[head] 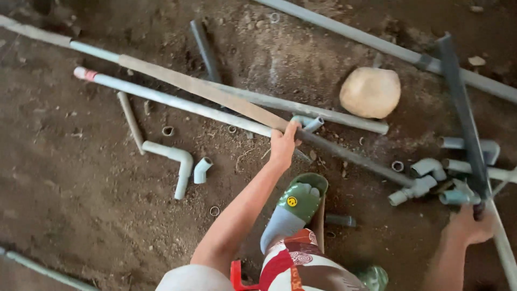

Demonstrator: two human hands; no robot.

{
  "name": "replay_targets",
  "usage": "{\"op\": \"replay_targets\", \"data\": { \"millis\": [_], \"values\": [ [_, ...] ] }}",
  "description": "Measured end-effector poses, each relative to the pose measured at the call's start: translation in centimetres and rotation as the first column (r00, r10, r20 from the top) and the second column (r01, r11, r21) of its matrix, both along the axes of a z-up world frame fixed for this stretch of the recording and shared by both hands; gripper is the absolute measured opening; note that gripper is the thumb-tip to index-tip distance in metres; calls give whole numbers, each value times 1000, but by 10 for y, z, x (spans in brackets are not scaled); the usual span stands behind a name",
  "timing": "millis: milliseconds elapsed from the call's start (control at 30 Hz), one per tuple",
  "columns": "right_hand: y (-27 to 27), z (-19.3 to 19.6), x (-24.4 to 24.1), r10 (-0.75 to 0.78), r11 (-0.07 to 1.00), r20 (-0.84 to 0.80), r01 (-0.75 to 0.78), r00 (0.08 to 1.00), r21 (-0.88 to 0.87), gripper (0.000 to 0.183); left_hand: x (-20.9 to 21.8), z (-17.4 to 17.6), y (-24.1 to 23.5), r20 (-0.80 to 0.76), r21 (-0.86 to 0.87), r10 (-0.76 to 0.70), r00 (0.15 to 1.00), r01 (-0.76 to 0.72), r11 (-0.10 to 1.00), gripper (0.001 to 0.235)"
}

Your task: The person uses a hacksaw to cut a metal pipe that is resting on a rock. After cutting, the person picks up a white PVC pipe and a metal pipe, fits them together, and then wraps a long strip of cloth around the joined pipes.

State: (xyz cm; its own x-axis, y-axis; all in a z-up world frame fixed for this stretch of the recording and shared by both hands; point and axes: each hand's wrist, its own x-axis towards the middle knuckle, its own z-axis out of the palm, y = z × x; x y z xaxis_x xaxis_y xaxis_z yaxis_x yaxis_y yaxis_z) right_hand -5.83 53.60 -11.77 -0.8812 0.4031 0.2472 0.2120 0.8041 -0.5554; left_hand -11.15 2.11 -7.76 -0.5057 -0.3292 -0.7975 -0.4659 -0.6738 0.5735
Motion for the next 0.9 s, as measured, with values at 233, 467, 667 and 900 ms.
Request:
{"op": "replay_targets", "data": {
  "millis": [233,467,667,900],
  "values": [
    [0,-2,3,-193,981,82,193,978,11,14,42,8,-47,324,-480,-620,714,689,543,41],
    [-19,21,4,-151,970,149,175,977,-169,7,65,1,-105,499,-852,-502,706,508,-131,34],
    [-27,31,1,-147,972,222,183,964,-151,4,51,7,-126,635,-769,-487,600,549,-326,43],
    [-18,12,5,-3,1000,105,2,994,8,12,40,-8,-153,694,-719,-478,538,495,-487,42]
  ]
}}
